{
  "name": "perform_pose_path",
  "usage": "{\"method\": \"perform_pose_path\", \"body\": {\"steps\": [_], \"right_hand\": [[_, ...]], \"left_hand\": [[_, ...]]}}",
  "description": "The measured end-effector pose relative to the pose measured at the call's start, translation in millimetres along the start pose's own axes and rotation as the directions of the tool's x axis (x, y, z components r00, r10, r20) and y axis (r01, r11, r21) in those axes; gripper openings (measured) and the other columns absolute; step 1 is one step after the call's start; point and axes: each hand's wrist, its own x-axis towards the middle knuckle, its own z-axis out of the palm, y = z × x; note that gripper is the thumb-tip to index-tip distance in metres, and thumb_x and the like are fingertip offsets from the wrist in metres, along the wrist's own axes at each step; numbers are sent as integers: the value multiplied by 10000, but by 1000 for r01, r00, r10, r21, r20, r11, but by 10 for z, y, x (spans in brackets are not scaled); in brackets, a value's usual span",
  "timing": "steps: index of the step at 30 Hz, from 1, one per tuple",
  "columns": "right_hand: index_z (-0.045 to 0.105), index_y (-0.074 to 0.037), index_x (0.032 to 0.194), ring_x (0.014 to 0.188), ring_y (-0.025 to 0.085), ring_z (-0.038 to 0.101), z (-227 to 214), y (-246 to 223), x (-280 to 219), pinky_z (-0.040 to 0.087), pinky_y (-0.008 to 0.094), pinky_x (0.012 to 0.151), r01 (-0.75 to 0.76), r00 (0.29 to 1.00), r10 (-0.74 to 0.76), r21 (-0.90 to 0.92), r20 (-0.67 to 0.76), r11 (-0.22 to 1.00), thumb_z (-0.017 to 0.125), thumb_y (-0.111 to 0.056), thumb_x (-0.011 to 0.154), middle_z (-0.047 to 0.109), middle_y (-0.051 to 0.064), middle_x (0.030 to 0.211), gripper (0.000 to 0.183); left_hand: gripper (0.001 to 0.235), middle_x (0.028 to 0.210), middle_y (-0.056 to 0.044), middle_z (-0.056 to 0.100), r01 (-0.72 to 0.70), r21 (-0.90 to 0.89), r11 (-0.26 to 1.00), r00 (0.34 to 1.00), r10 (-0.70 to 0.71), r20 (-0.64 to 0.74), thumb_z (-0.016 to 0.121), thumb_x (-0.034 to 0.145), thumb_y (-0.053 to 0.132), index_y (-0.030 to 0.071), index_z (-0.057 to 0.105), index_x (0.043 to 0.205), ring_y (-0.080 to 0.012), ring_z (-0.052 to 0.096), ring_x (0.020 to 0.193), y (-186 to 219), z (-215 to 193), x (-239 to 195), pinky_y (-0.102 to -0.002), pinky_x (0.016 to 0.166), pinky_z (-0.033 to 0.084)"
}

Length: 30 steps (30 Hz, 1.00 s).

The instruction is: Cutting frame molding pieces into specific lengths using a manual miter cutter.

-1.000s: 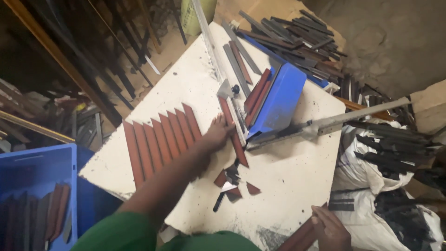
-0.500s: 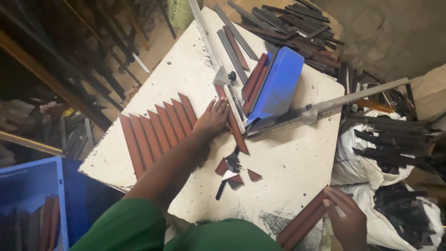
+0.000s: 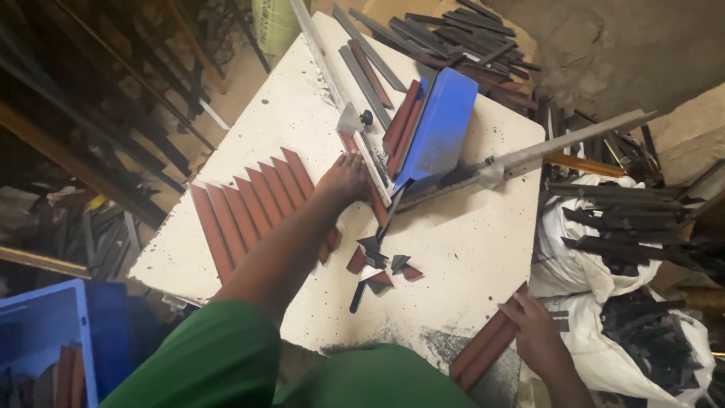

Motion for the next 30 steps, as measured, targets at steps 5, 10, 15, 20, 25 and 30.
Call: {"method": "perform_pose_path", "body": {"steps": [5, 10, 15, 20, 25, 30], "right_hand": [[747, -162, 1115, 1283, 369, 534, 2, 149, 418, 440, 435, 1076, 131, 982, -150, 159, 117, 979, 733, -1, 668, 620, 112, 1340, 475], [735, -137, 1104, 1210, 285, 620, -190, 240, 712, 501, 365, 1056, 92, 952, -152, 225, 265, 970, 744, -35, 686, 678, 70, 1211, 430], [702, -67, 1173, 1115, 302, 672, -283, -7, 756, 524, 389, 981, -91, 991, 36, 467, 126, 880, 786, -119, 766, 695, 114, 1159, 419], [702, -57, 1237, 1113, 348, 633, -119, -828, 1106, 508, 413, 966, -131, 980, 180, 409, -85, 903, 791, -137, 777, 647, 164, 1212, 476], [678, -58, 1270, 1115, 321, 655, -371, -1896, 1658, 523, 400, 973, -53, 995, 94, 578, -42, 815, 779, -136, 821, 664, 150, 1233, 467], [670, -28, 1274, 1199, 332, 633, -840, -1953, 1630, 500, 403, 1011, 131, 982, -20, 593, -189, 795, 769, -121, 857, 658, 176, 1293, 439]], "left_hand": [[1045, 1539, -308, 421, 11, -78, 997, 986, 2, 165, 714, 760, 672, -98, 471, 1424, -385, 353, 1486, 42, -719, -73, -448, 1231, 245], [836, 1524, -373, 390, 91, -26, 995, 969, -83, 231, 597, 908, 639, 23, 469, 1458, -462, 294, 1487, 128, -853, -375, -539, 1219, 173], [677, 1595, -271, 295, 190, -229, 955, 966, -141, 215, 543, 946, 533, 90, 469, 1452, -406, 163, 1529, 83, -1443, -1095, -619, 1197, 76], [549, 1612, -231, 343, 245, -377, 893, 961, -172, 218, 545, 983, 416, 92, 509, 1424, -376, 213, 1540, 42, -1514, -1464, -553, 1256, 75], [638, 1560, -239, 406, 291, -445, 847, 928, -138, 345, 507, 1001, 410, 61, 387, 1522, -354, 309, 1510, 522, -1546, -1105, -550, 1308, 53], [709, 1532, -406, 272, 288, -413, 864, 950, -204, 237, 511, 992, 403, -28, 299, 1514, -497, 191, 1489, 698, -882, -758, -585, 1206, 92]]}}
